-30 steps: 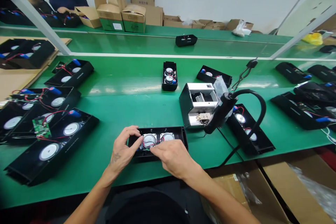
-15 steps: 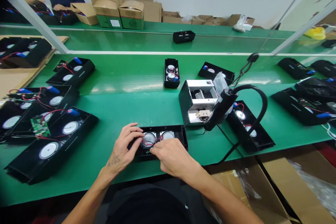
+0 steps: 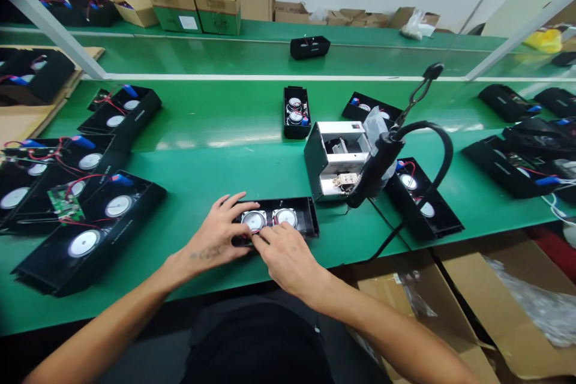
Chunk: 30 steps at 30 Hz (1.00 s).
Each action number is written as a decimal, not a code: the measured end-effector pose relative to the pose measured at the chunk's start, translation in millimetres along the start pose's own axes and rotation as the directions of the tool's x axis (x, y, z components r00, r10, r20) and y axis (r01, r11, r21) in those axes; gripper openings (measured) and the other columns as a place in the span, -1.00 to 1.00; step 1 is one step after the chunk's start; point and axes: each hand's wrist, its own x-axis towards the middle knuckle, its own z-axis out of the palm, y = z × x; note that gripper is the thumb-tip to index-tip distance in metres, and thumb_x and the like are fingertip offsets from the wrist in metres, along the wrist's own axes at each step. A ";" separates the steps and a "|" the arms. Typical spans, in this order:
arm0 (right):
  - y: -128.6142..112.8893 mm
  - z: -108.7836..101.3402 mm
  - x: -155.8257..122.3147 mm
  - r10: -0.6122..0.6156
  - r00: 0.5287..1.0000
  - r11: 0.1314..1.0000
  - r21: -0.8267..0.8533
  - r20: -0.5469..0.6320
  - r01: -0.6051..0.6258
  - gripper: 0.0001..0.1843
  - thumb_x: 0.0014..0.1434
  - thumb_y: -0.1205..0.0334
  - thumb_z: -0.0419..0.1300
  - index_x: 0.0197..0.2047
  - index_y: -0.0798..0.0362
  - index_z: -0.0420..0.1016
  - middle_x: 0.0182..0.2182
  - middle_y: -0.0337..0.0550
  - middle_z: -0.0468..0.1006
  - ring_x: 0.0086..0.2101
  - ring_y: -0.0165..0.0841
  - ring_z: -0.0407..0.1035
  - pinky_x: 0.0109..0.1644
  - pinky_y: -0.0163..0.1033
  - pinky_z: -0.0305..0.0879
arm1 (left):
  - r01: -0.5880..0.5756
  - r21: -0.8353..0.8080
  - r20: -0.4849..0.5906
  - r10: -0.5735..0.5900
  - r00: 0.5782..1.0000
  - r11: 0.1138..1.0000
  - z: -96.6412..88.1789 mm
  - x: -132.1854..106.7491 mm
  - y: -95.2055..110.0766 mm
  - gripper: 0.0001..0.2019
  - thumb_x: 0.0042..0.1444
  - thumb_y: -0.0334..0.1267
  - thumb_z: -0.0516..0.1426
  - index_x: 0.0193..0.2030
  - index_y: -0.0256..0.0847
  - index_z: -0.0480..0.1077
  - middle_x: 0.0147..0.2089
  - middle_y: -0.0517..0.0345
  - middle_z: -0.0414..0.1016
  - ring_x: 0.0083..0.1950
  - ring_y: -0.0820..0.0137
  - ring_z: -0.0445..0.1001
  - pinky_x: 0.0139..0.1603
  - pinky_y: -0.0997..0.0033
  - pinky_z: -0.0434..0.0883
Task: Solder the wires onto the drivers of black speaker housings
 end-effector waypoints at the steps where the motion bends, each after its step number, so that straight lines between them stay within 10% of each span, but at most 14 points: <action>1: 2.1 -2.5 4.3 0.010 1.000 1.000 0.024 0.004 -0.010 -0.45 0.19 0.62 0.04 0.17 0.14 0.54 -0.13 0.03 0.66 -0.18 -0.20 0.46 -0.04 -0.06 0.24 | 0.014 -0.022 0.038 -0.013 0.999 1.000 -2.3 4.7 -4.8 -0.81 -0.02 -0.28 0.44 -0.23 -0.02 0.67 0.41 0.08 0.43 0.53 -0.22 0.18 0.46 -0.53 0.12; 5: 27.9 -27.4 38.7 0.038 0.998 0.973 0.227 0.053 -0.049 -0.59 0.12 0.55 0.17 -0.04 0.09 0.69 -0.29 -0.10 0.69 -0.32 -0.30 0.47 -0.18 -0.20 0.23 | 0.068 -0.156 0.162 -0.043 0.986 0.985 -17.9 24.7 -24.7 -0.88 0.04 -0.13 0.43 -0.28 -0.03 0.69 0.35 0.14 0.48 0.45 -0.20 0.32 0.41 -0.48 0.22; 10: 60.7 -58.1 80.7 0.013 0.975 0.893 0.436 0.221 -0.111 -0.86 0.04 0.42 0.28 -0.35 0.10 0.69 -0.59 -0.41 0.43 -0.54 -0.52 0.27 -0.44 -0.39 -0.02 | 0.065 -0.296 0.142 -0.023 0.990 0.953 -32.4 45.6 -40.5 -0.75 0.04 -0.02 0.42 -0.30 -0.14 0.68 0.26 0.06 0.53 0.03 0.17 0.62 0.13 0.06 0.55; 17: 56.4 -70.0 87.5 0.065 0.967 0.952 0.276 0.247 -0.135 -0.63 -0.05 0.22 0.47 -0.12 0.08 0.74 -0.46 -0.23 0.59 -0.41 -0.37 0.39 -0.38 -0.30 0.10 | 0.242 -0.403 0.292 -0.127 0.948 0.883 -40.9 66.5 -52.1 -0.67 -0.17 0.03 0.48 -0.43 -0.19 0.65 0.18 0.03 0.59 0.01 0.18 0.59 -0.01 0.23 0.51; 30: 78.2 -63.2 108.1 0.072 0.925 0.817 0.509 0.374 -0.269 -0.74 -0.14 0.20 0.47 -0.30 0.04 0.72 -0.46 -0.28 0.58 -0.40 -0.36 0.36 -0.36 -0.26 0.11 | 0.330 -0.376 0.397 -0.172 0.902 0.866 -48.0 76.2 -59.2 -0.67 -0.15 0.08 0.45 -0.47 -0.15 0.63 0.23 0.16 0.56 -0.01 0.28 0.55 -0.11 0.33 0.39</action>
